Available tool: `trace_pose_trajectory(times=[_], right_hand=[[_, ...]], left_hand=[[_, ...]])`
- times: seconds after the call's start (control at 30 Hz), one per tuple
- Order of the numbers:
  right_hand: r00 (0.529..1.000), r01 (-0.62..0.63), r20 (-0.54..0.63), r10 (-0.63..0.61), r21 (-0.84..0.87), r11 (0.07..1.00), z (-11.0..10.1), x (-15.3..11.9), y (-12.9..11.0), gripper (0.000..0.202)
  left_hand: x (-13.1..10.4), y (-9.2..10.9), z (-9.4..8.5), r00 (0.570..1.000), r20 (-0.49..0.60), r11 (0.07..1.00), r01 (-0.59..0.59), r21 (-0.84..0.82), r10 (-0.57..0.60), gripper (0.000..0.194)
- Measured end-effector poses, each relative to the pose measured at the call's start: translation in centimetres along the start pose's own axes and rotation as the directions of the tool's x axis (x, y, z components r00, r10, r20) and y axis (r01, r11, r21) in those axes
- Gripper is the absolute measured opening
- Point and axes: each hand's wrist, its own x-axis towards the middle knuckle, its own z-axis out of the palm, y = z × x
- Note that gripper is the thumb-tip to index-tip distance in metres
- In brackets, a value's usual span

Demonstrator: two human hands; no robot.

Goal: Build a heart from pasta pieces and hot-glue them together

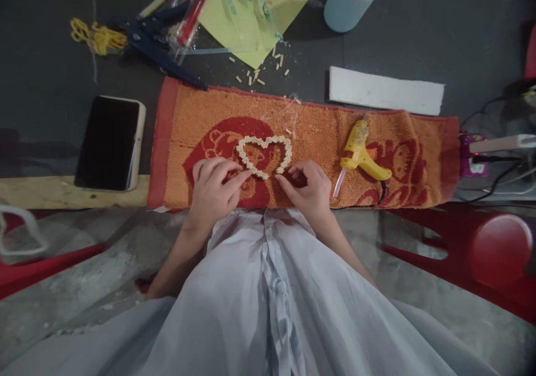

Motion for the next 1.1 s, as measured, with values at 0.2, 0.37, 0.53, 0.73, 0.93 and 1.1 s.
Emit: trace_pose_trajectory(times=[0.2,0.37,0.53,0.73,0.93,1.1], right_hand=[[1.0,-0.007,-0.012,0.008,0.026,1.0,0.14,0.14,0.07,0.021],[1.0,-0.001,0.014,0.0,0.036,0.999,-0.04,0.32,-0.06,0.02],[1.0,-0.017,0.02,0.016,0.035,0.999,0.01,0.36,-0.05,0.018],[0.998,-0.011,0.065,0.011,0.005,1.0,0.08,0.31,0.18,0.01],[0.992,0.054,0.109,-0.056,0.025,0.998,0.0,0.43,0.17,0.015],[0.992,0.069,0.102,-0.075,0.056,0.996,0.05,0.52,0.29,0.014]], left_hand=[[0.01,-0.03,-0.01,1.0,0.001,1.0,-0.002,0.005,0.002,0.042],[-0.03,-0.03,0.05,1.0,0.015,1.0,0.008,0.013,-0.008,0.04],[-0.05,0.01,0.05,1.0,0.018,1.0,0.021,-0.001,-0.021,0.041],[-0.1,-0.05,0.04,0.999,0.029,1.0,0.022,-0.012,-0.021,0.043],[-0.15,-0.11,0.1,0.998,0.046,0.999,0.041,-0.02,-0.04,0.042],[-0.13,-0.03,0.06,0.999,0.039,0.999,0.032,0.003,-0.033,0.04]])
